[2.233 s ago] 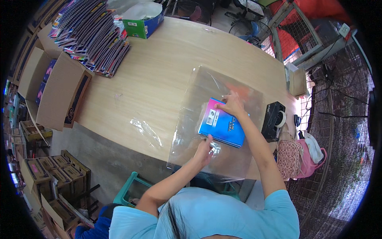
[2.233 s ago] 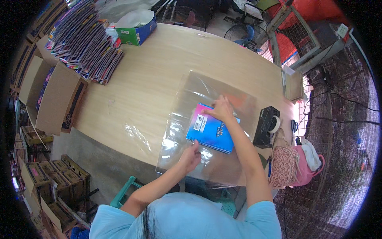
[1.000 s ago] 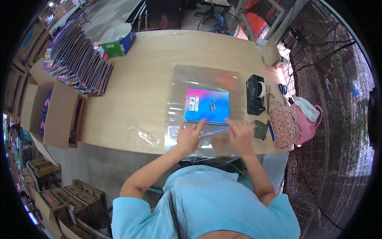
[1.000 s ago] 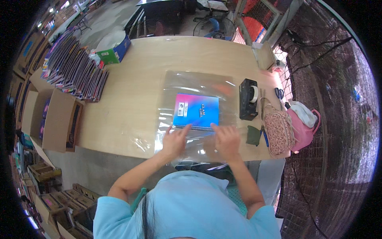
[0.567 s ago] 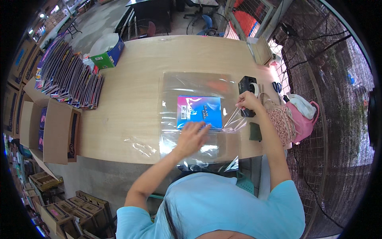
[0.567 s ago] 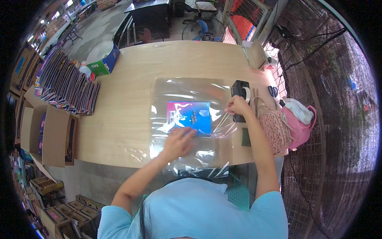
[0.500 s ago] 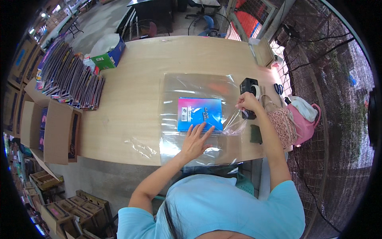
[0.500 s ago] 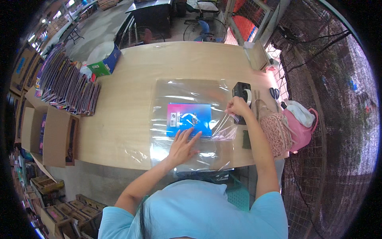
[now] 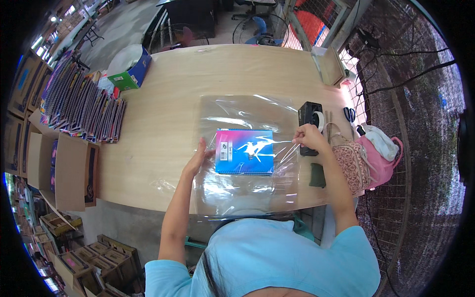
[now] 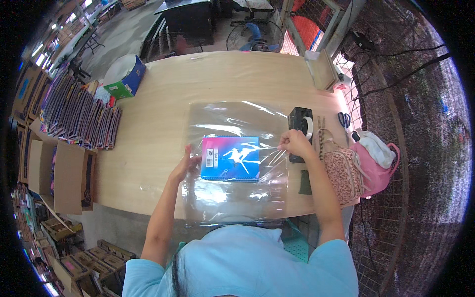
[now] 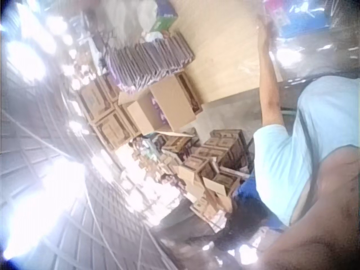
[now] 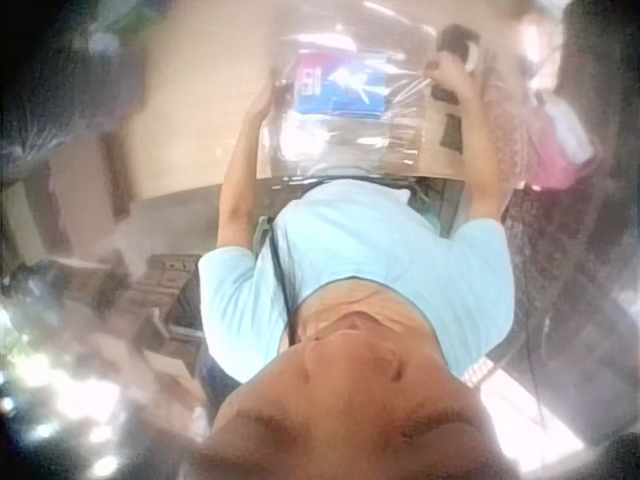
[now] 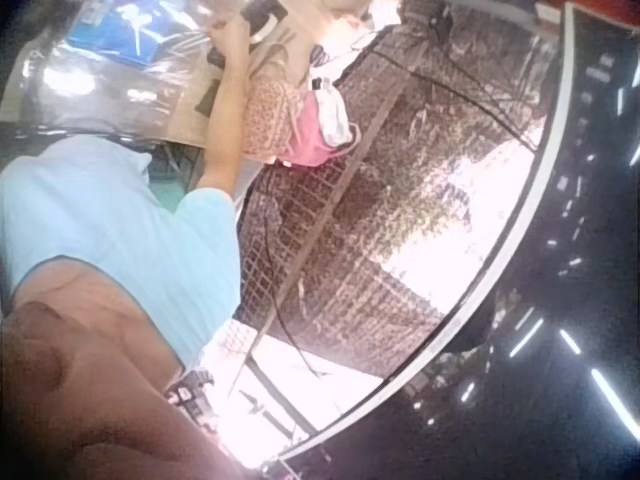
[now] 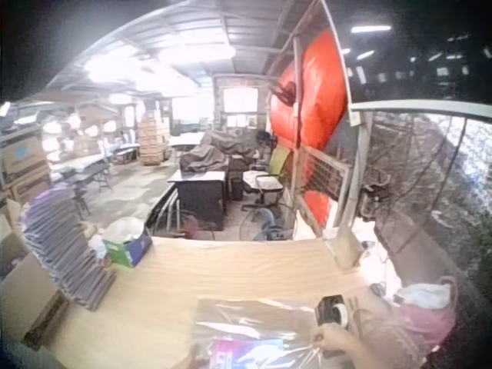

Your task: The person wraps spiral-bound notebooks in clear plastic film on a wooden table. They fold the film over the notebooks and secure the edges with adhesive tape from a dispenser. The wrapped notebooks are then placed into a cardboard box.

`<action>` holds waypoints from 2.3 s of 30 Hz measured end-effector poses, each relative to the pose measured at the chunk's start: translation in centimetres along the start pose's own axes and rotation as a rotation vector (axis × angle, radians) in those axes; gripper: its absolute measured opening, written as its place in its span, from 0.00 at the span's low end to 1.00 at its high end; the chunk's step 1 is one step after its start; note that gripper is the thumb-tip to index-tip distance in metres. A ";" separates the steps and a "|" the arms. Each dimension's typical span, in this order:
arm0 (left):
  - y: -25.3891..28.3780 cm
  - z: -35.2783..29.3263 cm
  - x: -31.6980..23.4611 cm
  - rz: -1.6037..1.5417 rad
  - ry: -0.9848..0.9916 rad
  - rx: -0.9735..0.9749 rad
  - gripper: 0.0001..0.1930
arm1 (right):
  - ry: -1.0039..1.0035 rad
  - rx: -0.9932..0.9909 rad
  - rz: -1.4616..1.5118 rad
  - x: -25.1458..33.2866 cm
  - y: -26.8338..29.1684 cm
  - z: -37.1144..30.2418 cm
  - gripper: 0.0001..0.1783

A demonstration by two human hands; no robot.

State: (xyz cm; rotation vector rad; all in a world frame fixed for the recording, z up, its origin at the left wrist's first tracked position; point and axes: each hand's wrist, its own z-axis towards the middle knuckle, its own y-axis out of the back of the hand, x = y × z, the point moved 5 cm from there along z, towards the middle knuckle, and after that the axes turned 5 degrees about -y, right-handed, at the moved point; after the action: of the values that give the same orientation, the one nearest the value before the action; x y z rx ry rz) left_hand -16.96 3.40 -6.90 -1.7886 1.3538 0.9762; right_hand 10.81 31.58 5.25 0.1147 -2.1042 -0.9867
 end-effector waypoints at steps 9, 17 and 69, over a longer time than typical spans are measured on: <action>-0.7 0.9 -0.1 0.011 -0.026 -0.037 0.63 | 0.005 0.010 0.059 -1.1 -0.4 0.0 0.08; -1.5 -1.6 -3.7 0.141 -0.306 -0.322 0.50 | -0.062 -0.056 -0.050 -2.5 0.0 -1.1 0.09; -18.3 -6.9 -2.8 1.214 -0.446 -0.240 0.42 | 0.271 0.499 -0.116 3.6 -6.0 19.6 0.20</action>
State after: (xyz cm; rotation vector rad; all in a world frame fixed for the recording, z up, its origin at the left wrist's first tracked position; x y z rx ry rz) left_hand 1.47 2.93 0.35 -0.6263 2.0440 2.0513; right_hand -6.58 38.04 -4.08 0.5921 -2.0604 -0.4572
